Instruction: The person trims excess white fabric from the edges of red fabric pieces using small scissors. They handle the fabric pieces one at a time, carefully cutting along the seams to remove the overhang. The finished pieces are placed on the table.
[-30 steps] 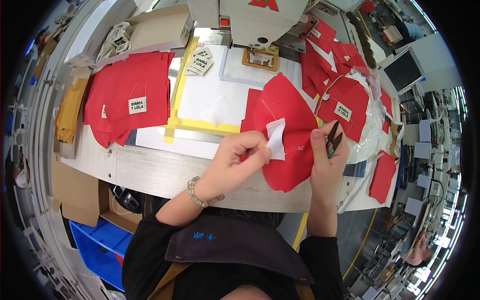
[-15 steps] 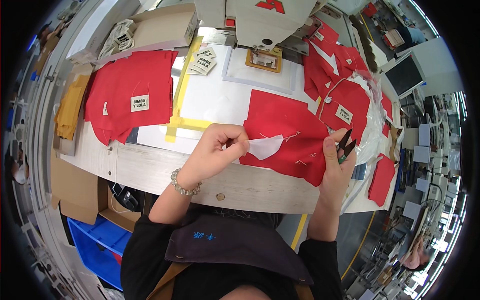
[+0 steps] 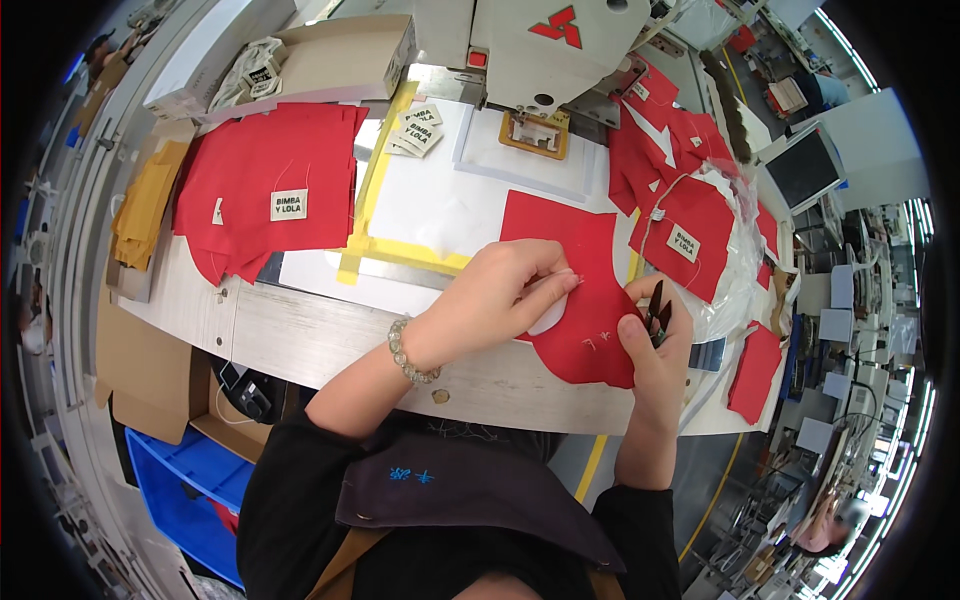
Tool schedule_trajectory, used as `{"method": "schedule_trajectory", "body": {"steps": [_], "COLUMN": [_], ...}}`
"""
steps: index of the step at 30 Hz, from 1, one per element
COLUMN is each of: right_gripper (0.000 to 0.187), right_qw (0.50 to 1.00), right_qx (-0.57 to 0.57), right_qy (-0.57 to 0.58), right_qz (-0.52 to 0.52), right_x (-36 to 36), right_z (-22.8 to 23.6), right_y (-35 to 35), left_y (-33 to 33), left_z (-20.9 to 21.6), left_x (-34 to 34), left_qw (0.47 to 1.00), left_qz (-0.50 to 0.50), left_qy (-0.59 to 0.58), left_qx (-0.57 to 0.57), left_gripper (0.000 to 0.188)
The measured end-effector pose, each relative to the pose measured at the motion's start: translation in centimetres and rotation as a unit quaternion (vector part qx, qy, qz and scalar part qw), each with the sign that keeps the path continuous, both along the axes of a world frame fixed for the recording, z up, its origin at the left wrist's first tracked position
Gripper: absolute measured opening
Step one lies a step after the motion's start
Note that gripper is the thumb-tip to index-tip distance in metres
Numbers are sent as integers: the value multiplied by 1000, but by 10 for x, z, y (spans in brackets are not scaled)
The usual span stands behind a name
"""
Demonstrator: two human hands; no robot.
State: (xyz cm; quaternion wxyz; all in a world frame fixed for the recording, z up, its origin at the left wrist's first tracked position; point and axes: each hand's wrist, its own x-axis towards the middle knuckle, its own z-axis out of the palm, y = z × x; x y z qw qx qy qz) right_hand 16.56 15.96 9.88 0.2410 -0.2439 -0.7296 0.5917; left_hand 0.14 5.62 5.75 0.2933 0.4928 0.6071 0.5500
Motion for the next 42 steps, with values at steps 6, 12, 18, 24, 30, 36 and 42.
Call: {"method": "schedule_trajectory", "body": {"steps": [6,12,18,24,30,36,42], "right_gripper": [19,27,26,10,21,36,23], "right_qw": [994,982,980,911,638,676,945], "right_qx": [76,106,100,371,765,707,314], "right_qy": [6,32,52,116,72,5,-80], "right_qz": [-73,-150,-163,-134,58,206,-46], "right_x": [6,1,6,5,-12,18,21], "right_z": [-8,-6,4,6,3,-82,-68], "right_y": [6,10,29,64,69,57,67], "left_y": [-9,-13,-34,-42,-45,-48,-16], "left_z": [-1,-21,-23,-27,-33,-36,-20], "left_x": [0,-1,-36,-76,-75,-71,-38], "left_qw": [996,983,978,978,958,875,958], "left_qz": [59,124,181,187,226,316,67], "left_qy": [-61,-117,-100,-32,120,355,279], "left_qx": [19,74,-28,-86,-125,-94,-16], "left_gripper": [18,19,17,17,31,45,40]}}
